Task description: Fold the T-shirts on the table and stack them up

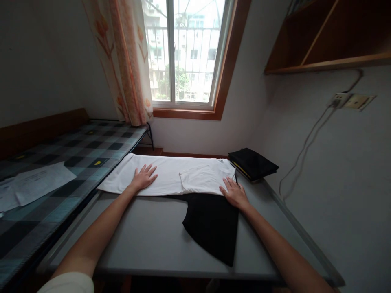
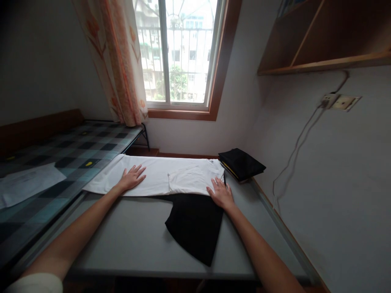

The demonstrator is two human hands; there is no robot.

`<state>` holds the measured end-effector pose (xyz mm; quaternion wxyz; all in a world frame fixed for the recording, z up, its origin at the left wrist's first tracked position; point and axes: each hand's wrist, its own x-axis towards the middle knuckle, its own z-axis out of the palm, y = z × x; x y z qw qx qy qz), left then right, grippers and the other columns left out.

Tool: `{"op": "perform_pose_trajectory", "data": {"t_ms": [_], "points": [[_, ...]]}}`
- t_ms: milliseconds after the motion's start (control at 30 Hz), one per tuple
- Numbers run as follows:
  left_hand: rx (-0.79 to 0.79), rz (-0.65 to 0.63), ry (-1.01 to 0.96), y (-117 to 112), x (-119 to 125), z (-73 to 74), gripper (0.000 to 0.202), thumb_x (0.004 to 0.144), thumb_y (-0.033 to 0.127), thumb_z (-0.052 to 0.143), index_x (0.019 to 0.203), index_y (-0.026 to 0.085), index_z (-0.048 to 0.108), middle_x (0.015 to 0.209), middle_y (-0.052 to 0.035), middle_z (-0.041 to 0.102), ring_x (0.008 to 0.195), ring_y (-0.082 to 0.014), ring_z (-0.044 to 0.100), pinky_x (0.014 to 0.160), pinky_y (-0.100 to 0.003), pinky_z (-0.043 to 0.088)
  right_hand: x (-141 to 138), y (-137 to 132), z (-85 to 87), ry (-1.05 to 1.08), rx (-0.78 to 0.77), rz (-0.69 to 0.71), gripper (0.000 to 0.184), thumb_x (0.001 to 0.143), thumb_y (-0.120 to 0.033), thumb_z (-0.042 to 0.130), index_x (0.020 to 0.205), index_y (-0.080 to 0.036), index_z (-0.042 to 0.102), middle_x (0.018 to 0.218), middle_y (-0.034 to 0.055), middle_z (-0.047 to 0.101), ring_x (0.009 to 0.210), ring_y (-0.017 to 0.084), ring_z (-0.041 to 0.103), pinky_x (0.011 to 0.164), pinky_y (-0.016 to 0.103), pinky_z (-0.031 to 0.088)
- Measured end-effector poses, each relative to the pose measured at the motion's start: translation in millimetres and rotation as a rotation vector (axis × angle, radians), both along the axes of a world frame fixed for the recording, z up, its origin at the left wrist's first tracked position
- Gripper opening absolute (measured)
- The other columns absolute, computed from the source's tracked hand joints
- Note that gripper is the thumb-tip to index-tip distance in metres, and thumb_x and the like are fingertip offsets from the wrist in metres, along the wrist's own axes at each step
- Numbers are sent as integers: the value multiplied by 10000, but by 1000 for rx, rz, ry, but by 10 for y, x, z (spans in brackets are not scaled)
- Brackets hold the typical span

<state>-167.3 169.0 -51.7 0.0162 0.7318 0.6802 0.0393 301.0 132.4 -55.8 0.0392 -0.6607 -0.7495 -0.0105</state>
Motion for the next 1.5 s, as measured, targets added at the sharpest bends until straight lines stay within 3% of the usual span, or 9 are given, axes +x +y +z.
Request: {"op": "perform_pose_trajectory", "data": {"t_ms": [233,967,1367,1500], "points": [[14,1,14,-150,18,-20,618,924,575,274,1483,313,310,1575,-33,239,1449,-323,163,1104,-654,105,43,-129,-6,-8,-1,9,606,952,-512,273,1461,-198,372,1546,102,303,1414,253,271,1133,505,190],[53,32,37,-987,177,13,573,939,527,309,1473,322,331,1562,-34,278,1441,-314,194,1103,-621,158,194,-807,-31,-18,21,17,602,944,-499,286,1472,-218,354,1546,83,304,1404,255,299,1144,540,150],[37,15,-9,-1018,164,14,596,936,540,306,1476,291,336,1565,-53,266,1447,-317,170,1113,-622,123,217,-807,-52,22,4,31,610,943,-513,292,1459,-197,368,1531,108,330,1395,277,311,1133,594,131],[27,-46,-47,-1007,37,11,589,933,520,325,1454,254,388,1550,-78,303,1442,-312,194,1125,-592,150,301,-820,-12,111,136,141,588,929,-545,352,1403,-208,438,1467,132,421,1357,289,370,1129,589,167]]}}
